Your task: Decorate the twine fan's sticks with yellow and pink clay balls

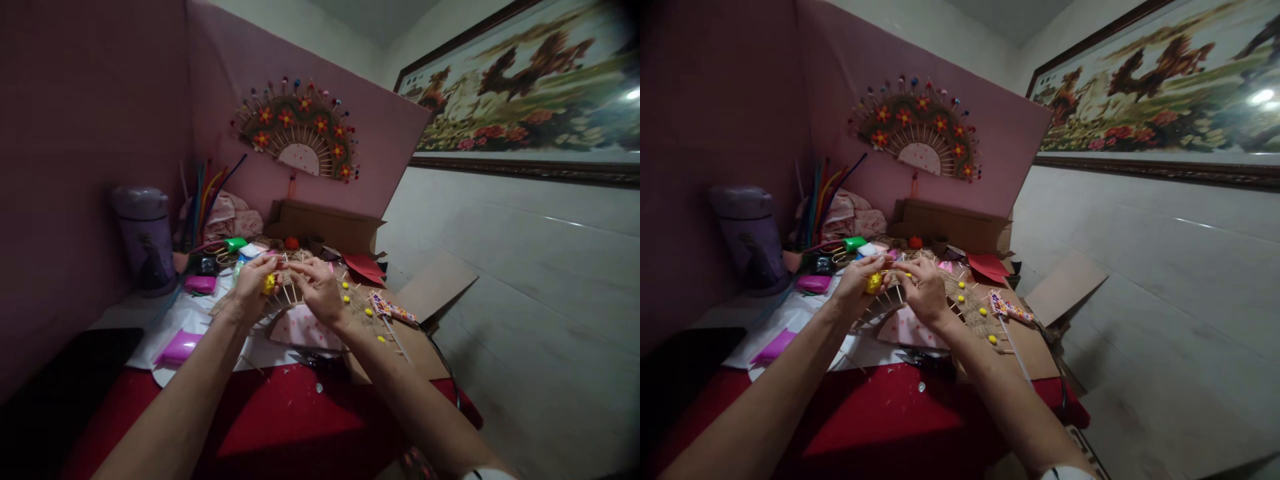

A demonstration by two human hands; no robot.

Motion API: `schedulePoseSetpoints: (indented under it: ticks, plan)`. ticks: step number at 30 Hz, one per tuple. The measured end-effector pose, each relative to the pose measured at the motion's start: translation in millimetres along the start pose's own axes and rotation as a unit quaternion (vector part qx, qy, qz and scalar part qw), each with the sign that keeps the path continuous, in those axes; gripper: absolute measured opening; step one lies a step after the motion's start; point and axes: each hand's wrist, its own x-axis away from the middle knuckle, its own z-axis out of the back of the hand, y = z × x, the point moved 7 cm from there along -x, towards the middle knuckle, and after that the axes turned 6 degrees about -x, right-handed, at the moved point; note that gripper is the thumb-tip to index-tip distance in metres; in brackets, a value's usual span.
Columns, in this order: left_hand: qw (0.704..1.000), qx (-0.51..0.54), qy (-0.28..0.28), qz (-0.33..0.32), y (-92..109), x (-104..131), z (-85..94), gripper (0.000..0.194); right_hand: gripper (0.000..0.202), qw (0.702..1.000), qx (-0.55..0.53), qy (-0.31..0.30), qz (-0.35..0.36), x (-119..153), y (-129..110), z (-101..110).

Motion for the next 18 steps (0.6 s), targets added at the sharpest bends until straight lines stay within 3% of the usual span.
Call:
schedulePoseSetpoints:
  ticks: [3, 6, 9, 13, 15, 18]
  plan:
    - [0.999, 0.017, -0.034, 0.039, -7.1, 8.9, -13.8, 0.013, 0.024, 0.999, 0.013, -0.008, 0.039, 12.5, -22.1, 6.6]
    - [0.999, 0.033, -0.029, 0.029, -8.7, 7.1, -13.9, 0.014, 0.021, 0.999, 0.034, 0.025, 0.02, 21.6, -21.9, 31.2]
    - [0.996, 0.085, -0.007, 0.032, -11.1, 0.7, -8.1, 0.027, 0.019, 0.996, 0.044, 0.056, -0.052, 30.5, -0.3, 67.3]
    - [0.994, 0.108, -0.013, -0.024, -4.8, -5.7, -5.0, 0.018, 0.031, 0.975, 0.113, 0.091, -0.166, 49.4, 40.5, 123.8]
    - [0.995, 0.087, -0.001, -0.05, -1.4, -6.1, -2.8, 0.018, 0.037, 0.954, 0.187, 0.067, -0.225, 61.9, 61.6, 148.3]
    - [0.996, 0.075, 0.02, -0.039, -1.1, -4.2, -0.6, 0.013, 0.036, 0.914, 0.295, -0.02, -0.277, 83.9, 89.7, 173.8]
